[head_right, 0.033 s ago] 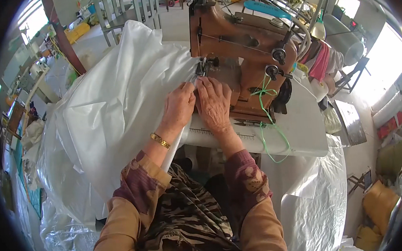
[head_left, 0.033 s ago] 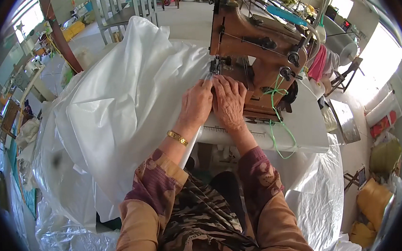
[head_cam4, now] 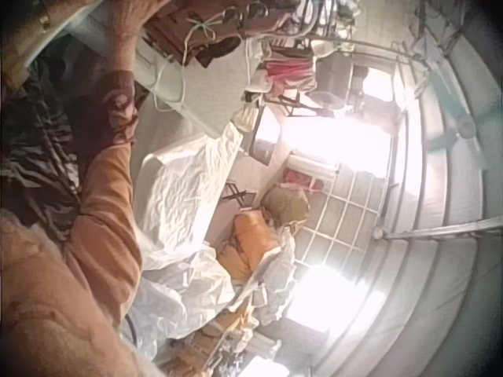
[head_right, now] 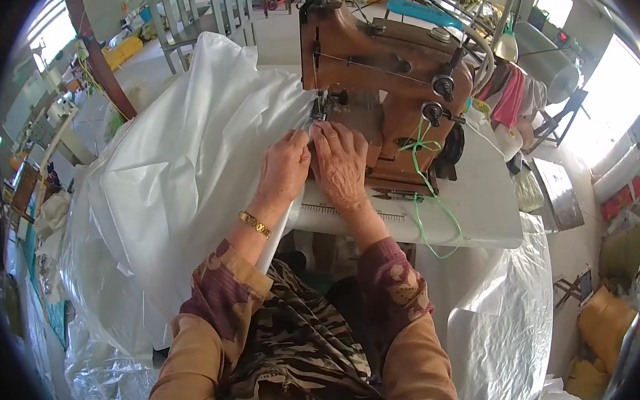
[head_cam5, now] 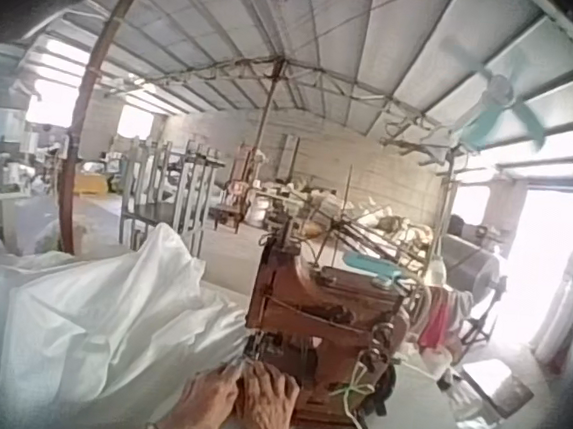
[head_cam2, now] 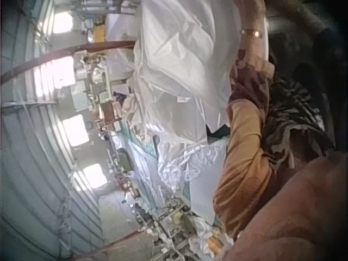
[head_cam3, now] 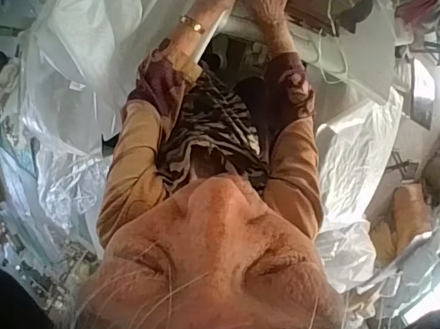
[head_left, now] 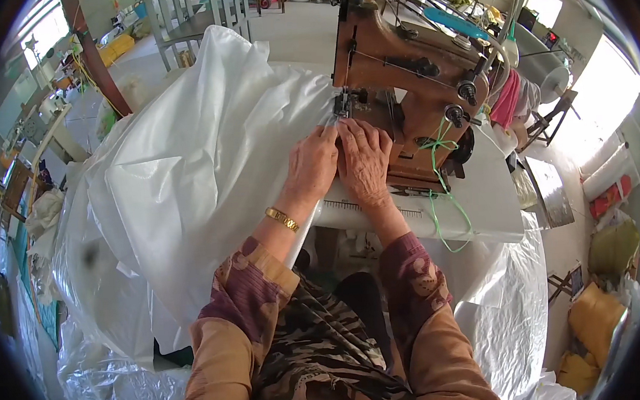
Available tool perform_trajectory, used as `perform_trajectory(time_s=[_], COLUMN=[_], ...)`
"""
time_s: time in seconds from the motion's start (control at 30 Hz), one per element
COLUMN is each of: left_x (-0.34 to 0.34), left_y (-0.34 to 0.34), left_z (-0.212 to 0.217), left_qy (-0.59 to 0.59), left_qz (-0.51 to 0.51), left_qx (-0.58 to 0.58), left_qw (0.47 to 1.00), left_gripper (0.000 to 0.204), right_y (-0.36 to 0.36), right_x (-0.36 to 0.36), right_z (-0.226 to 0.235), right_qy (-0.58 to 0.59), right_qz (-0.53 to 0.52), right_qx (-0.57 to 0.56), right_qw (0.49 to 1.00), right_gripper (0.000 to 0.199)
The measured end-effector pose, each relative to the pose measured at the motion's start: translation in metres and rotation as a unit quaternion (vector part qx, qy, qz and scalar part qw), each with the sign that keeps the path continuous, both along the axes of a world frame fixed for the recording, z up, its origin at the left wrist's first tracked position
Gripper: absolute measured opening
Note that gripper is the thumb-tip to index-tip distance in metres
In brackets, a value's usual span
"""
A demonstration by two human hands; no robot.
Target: The person aligns and folds the edges of a large plastic sheet, feeds it through a sewing machine to stitch the seam, and then spreads and unfolds the sheet across the work table.
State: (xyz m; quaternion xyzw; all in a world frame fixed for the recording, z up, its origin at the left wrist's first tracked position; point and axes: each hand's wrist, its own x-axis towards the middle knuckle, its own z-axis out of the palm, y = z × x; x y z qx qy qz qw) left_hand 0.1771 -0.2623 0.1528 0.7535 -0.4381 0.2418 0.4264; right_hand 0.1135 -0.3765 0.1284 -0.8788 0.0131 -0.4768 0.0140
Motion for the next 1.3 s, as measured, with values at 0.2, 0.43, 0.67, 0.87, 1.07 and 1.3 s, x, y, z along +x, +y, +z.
perform_trajectory(time_s=[0.2,0.43,0.67,0.87,1.07,1.3], left_x=[-0.001,-0.001,-0.001,0.001,0.043,0.118], left_y=[0.002,0.003,0.004,0.005,0.061,0.131], left_z=[0.002,0.004,0.004,0.008,0.030,0.000], left_qy=[0.003,0.005,0.002,0.005,0.046,-0.152], left_qz=[-0.003,-0.007,-0.001,-0.007,-0.049,0.233], left_qx=[0.015,0.033,0.043,0.061,0.089,0.102], left_qw=[1.000,0.999,0.999,0.998,0.994,0.955], left_gripper=[0.014,0.013,0.013,0.013,0.026,0.037], right_y=[0.001,0.000,0.000,-0.004,0.002,0.003], right_x=[-0.001,-0.003,-0.003,-0.003,-0.021,-0.007], right_z=[0.001,0.000,0.000,-0.005,0.024,0.169], right_qy=[0.000,-0.009,-0.014,-0.015,-0.030,-0.144], right_qz=[-0.002,-0.001,0.021,0.026,0.105,0.059], right_qx=[0.003,0.000,0.013,0.016,0.006,-0.083], right_qw=[1.000,1.000,1.000,0.999,0.994,0.984], right_gripper=[0.051,0.045,0.044,0.043,0.038,0.023])
